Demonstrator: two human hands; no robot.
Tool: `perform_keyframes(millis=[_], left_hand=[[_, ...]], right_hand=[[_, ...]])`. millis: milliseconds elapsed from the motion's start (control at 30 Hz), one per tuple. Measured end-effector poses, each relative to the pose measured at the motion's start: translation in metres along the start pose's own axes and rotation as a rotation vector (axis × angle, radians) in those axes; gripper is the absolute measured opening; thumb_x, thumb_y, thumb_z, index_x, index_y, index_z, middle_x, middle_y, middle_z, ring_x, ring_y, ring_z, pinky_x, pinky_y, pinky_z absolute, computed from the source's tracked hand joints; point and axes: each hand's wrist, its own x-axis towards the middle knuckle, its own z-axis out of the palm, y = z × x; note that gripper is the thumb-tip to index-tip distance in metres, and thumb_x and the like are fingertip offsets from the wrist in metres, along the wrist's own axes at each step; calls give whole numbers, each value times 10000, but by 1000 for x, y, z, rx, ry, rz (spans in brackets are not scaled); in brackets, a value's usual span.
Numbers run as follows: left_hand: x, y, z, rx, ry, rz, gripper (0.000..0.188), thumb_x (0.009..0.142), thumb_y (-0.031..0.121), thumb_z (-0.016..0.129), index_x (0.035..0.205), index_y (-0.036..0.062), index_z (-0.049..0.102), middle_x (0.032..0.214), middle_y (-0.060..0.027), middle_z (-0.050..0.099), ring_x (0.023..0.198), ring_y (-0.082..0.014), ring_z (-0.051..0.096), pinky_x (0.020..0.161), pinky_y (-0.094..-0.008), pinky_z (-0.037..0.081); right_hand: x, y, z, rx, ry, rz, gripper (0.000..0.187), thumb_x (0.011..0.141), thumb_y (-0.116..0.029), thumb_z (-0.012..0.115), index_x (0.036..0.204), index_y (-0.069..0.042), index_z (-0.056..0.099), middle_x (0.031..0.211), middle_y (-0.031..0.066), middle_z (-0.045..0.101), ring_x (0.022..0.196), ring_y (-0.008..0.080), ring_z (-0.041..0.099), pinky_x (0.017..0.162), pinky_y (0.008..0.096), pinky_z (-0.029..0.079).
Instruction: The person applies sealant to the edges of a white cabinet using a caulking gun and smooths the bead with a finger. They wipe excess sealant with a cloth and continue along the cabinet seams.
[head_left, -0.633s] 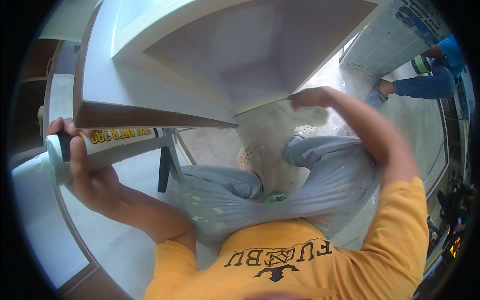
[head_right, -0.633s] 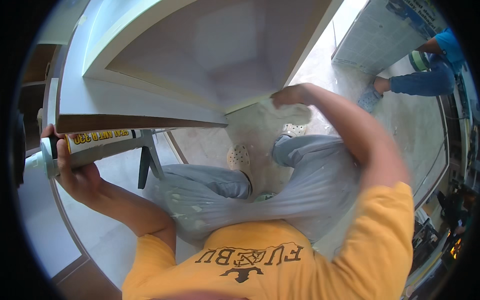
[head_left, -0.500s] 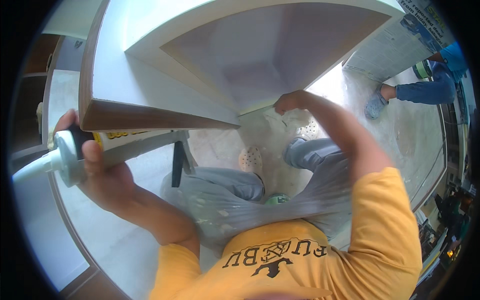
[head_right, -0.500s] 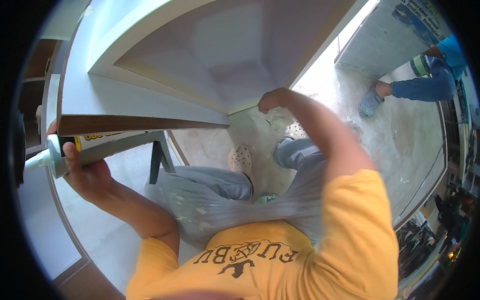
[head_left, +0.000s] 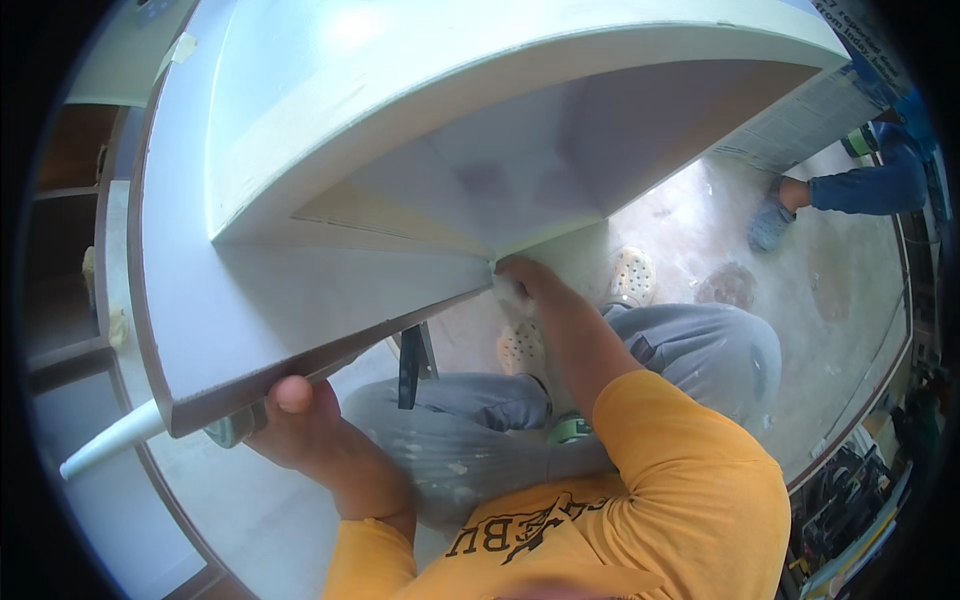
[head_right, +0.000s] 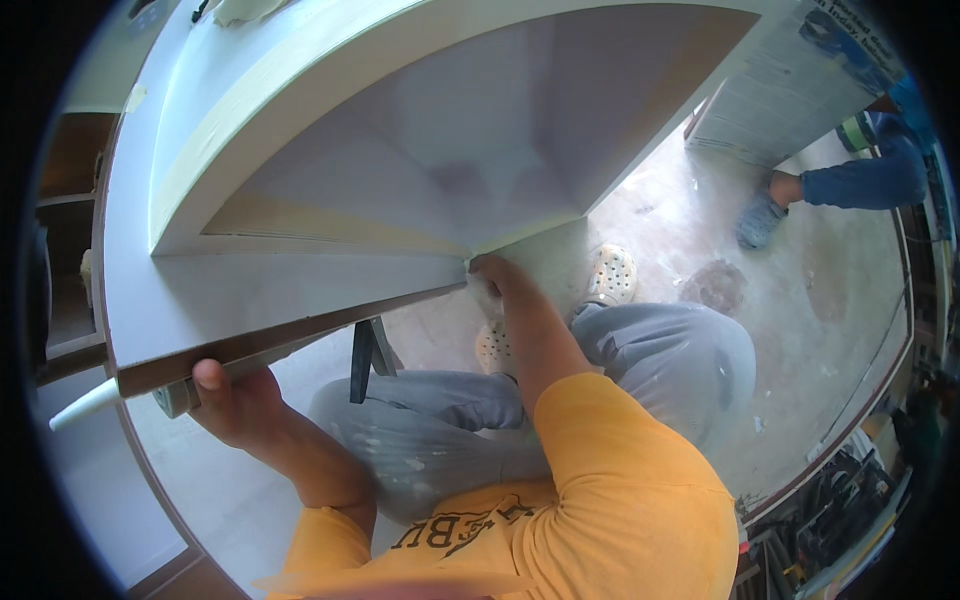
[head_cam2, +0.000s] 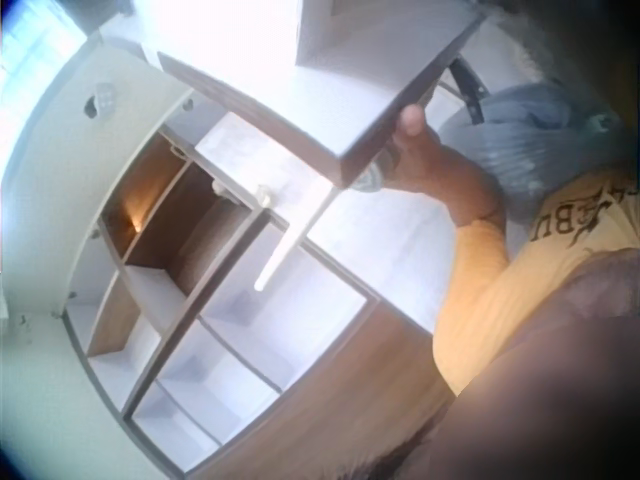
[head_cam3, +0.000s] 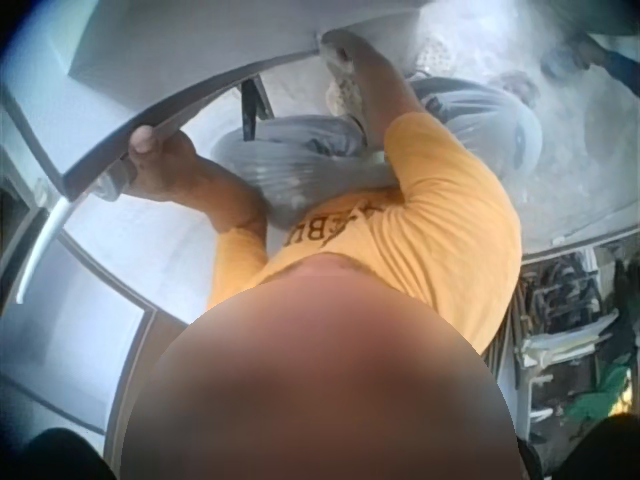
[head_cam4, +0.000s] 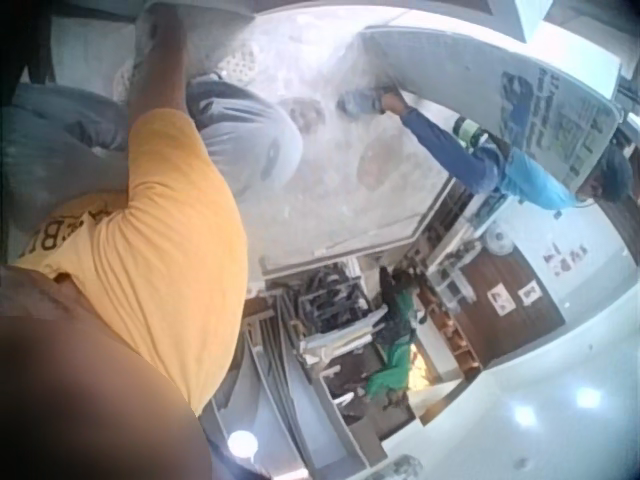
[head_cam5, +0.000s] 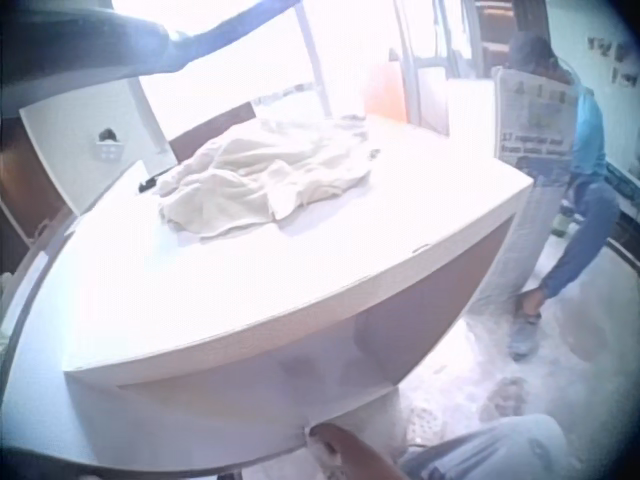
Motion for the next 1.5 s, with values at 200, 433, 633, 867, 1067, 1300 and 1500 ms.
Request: perform_keyframes(millis=[200,433,633,867,1067,1300,1500], left_hand=[[-3,1,1,-20,-54,-6,743,819,252,881,1421,17,514,1298,-86,628,1209,-242,602,1066,-406,482],[4,6,24,-63,-10,-88,751,744,201,945,1346,21,533,1182,-48,619,1097,-181,603,988,-321,492],[20,16,40,-98,-109,-91,583,733,202,965,1186,49,632,977,10,647,919,-112,623,840,-247,515],[23,26,43,-115,-155,-93,500,763,148,942,1135,-6,645,946,-40,665,794,-127,663,693,-270,571],[24,24,44,-158,-157,-81,503,777,110,926,1174,-17,644,950,-34,666,814,-136,663,714,-272,567],[30,9,38,-287,-213,-128,483,791,45,896,1207,3,654,1026,-20,656,955,-135,635,867,-296,517],[33,4,31,-314,-260,-140,464,816,81,875,1215,1,653,1036,-16,646,957,-133,620,875,-289,488]], right_hand=[[7,3,2,-205,-29,53,373,854,-198,674,1167,5,664,1005,216,641,809,327,599,757,476,515],[-52,-25,-19,-76,-211,16,838,805,-29,644,1586,-253,440,1455,214,484,1219,388,538,972,491,497],[-132,-84,-32,-40,-382,43,873,789,11,634,1601,-229,422,1588,182,369,1334,361,471,1050,461,469],[-244,-145,-35,-16,-466,-134,695,794,-36,638,1480,-90,541,1361,183,573,1200,337,593,976,457,540],[-351,-202,-24,-26,-321,-364,309,781,-95,638,1067,7,691,1036,157,693,878,279,702,752,442,595],[-479,-257,-11,41,-339,-642,316,741,-90,630,1031,24,687,867,154,681,677,237,684,577,386,564],[-517,-271,-4,243,-420,-820,279,770,-55,588,1030,19,658,903,135,674,694,233,684,601,381,582]])
